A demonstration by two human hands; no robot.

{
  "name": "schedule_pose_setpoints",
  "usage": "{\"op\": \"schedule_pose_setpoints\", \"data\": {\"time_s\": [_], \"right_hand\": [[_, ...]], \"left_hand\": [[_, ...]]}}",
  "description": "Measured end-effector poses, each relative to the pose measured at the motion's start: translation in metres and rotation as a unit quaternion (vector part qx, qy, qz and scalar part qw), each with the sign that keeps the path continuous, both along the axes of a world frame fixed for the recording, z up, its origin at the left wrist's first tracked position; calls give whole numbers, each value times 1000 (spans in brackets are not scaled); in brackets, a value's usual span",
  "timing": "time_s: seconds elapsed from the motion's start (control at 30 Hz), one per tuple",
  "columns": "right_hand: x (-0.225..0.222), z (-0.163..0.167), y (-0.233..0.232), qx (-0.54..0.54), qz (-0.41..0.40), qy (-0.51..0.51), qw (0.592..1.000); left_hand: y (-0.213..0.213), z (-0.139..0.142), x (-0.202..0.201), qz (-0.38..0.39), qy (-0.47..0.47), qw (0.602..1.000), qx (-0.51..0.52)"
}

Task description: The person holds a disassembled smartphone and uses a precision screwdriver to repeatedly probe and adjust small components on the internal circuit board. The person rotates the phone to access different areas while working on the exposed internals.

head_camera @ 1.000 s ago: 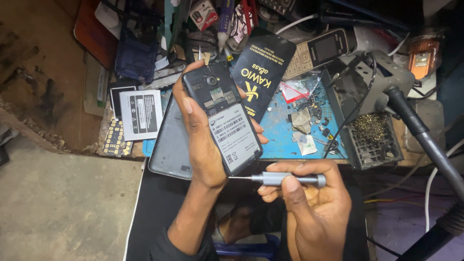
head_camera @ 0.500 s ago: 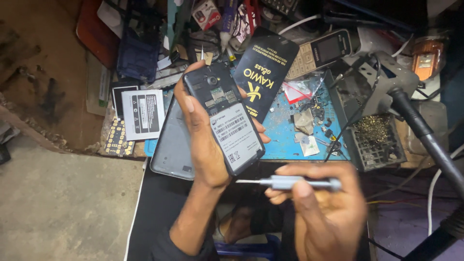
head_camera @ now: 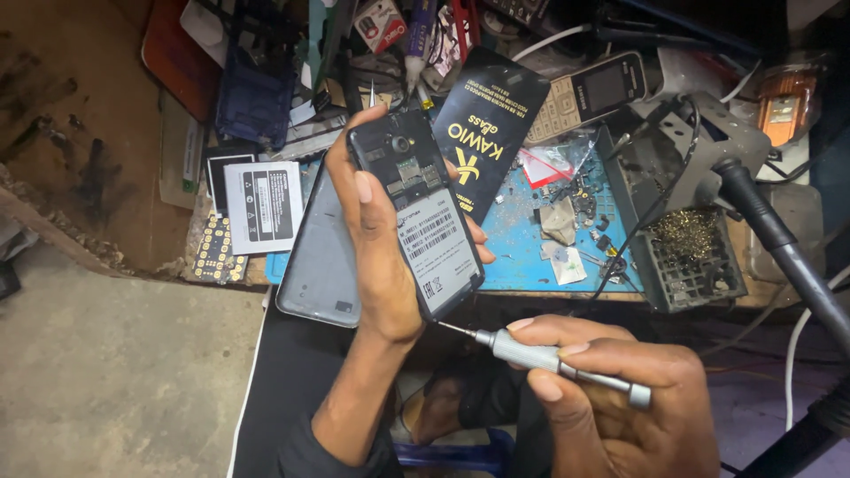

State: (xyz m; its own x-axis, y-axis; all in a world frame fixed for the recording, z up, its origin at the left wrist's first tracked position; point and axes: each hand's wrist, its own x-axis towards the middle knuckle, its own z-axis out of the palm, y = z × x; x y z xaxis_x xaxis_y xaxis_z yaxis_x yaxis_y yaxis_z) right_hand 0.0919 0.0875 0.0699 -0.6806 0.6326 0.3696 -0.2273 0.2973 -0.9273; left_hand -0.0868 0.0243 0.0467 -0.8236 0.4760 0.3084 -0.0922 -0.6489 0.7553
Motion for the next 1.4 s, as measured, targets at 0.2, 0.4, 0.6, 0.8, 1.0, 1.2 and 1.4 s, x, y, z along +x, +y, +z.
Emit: {"op": "schedule_pose_setpoints", "data": {"time_s": [0.2, 0.4, 0.6, 0.8, 1.0, 1.2, 1.4], "right_hand": [[0, 1, -1, -3, -3, -3, 1000], [-2, 1, -2, 10, -6, -2, 1000], [-4, 0, -5, 3, -18, 4, 1000], [-4, 0, -5, -2, -15, 6, 1000], [-4, 0, -5, -8, -13, 6, 1000], [-4, -1, -5, -16, -15, 8, 1000], [-6, -1, -5, -4, -11, 18, 1000]], "left_hand": [[1, 0, 0, -2, -2, 1000, 1], [0, -1, 0, 0, 4, 1000, -3], [1, -1, 0, -4, -1, 1000, 0], [1, -2, -1, -5, -1, 1000, 3], [0, -2, -1, -4, 5, 1000, -2], [1, -2, -1, -5, 0, 1000, -2], [1, -2, -1, -7, -2, 1000, 1]]}}
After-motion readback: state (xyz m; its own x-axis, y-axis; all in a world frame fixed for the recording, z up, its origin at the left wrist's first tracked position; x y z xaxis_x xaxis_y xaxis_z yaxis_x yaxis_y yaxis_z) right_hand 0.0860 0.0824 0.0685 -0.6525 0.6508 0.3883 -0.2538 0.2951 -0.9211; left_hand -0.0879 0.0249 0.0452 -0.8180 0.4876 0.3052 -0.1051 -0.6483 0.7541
